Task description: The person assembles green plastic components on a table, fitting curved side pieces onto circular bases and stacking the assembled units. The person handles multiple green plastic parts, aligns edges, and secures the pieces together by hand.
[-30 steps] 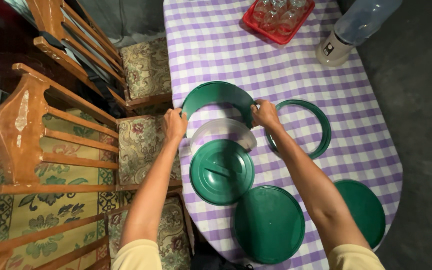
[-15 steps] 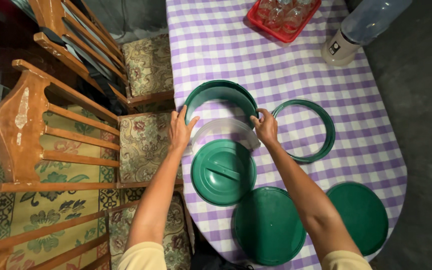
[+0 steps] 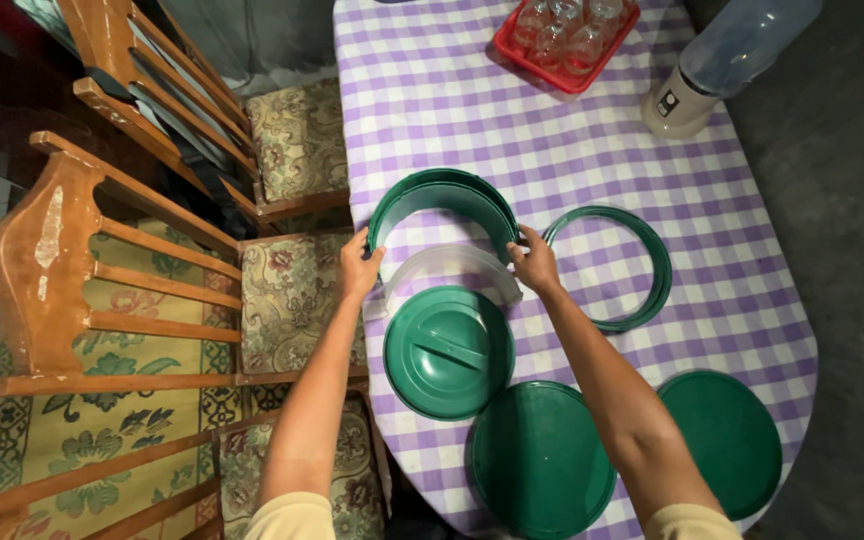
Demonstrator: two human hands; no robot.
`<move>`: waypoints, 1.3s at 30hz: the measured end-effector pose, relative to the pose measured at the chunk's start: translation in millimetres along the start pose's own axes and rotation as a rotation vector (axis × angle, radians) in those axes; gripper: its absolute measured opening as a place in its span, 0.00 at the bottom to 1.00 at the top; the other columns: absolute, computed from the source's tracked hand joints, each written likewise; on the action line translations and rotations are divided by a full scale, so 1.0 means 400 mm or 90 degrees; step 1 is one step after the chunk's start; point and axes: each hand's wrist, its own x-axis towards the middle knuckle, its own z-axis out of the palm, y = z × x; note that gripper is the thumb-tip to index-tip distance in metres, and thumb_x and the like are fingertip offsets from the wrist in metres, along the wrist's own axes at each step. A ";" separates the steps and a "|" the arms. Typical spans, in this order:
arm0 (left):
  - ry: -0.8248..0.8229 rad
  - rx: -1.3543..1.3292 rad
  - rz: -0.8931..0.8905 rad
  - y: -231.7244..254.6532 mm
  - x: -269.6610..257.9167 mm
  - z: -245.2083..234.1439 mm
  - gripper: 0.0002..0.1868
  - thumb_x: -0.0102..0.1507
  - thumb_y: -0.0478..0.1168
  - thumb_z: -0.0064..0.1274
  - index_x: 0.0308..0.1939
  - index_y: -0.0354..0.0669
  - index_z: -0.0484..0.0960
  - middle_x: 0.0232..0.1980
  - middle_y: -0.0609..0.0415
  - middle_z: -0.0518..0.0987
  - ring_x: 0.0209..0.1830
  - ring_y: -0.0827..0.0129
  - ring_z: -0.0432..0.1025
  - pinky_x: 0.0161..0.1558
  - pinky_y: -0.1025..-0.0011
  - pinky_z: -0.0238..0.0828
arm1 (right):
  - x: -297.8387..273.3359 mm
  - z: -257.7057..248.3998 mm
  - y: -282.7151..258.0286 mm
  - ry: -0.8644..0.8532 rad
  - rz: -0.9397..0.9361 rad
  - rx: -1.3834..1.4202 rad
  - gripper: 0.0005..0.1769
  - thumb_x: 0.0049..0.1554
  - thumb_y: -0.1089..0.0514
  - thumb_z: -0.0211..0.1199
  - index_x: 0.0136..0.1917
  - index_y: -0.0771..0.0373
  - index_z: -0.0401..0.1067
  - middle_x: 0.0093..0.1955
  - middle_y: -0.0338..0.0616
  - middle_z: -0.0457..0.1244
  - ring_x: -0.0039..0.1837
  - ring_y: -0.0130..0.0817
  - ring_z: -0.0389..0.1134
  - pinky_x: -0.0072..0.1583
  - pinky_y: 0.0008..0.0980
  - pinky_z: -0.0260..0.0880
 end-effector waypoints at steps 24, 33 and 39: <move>-0.082 0.041 -0.101 0.134 0.053 0.108 0.28 0.60 0.52 0.63 0.61 0.43 0.82 0.44 0.41 0.85 0.43 0.54 0.80 0.47 0.61 0.75 | -0.068 -0.092 -0.070 0.255 -0.136 -0.182 0.25 0.59 0.49 0.66 0.60 0.70 0.71 0.48 0.62 0.70 0.51 0.60 0.71 0.53 0.52 0.70; -0.365 0.319 -0.149 0.078 -0.061 -0.008 0.25 0.53 0.49 0.66 0.51 0.42 0.86 0.47 0.37 0.84 0.50 0.47 0.80 0.53 0.56 0.76 | -0.199 -0.028 -0.063 -0.038 -0.109 -0.300 0.24 0.50 0.47 0.68 0.53 0.66 0.75 0.43 0.64 0.69 0.47 0.60 0.72 0.51 0.51 0.72; -0.259 0.350 -0.104 0.106 -0.098 -0.018 0.16 0.62 0.45 0.58 0.48 0.39 0.86 0.46 0.31 0.82 0.50 0.39 0.77 0.51 0.50 0.75 | -0.216 0.014 0.026 0.023 -0.139 -0.266 0.13 0.54 0.55 0.65 0.45 0.68 0.75 0.43 0.66 0.68 0.48 0.65 0.70 0.51 0.54 0.71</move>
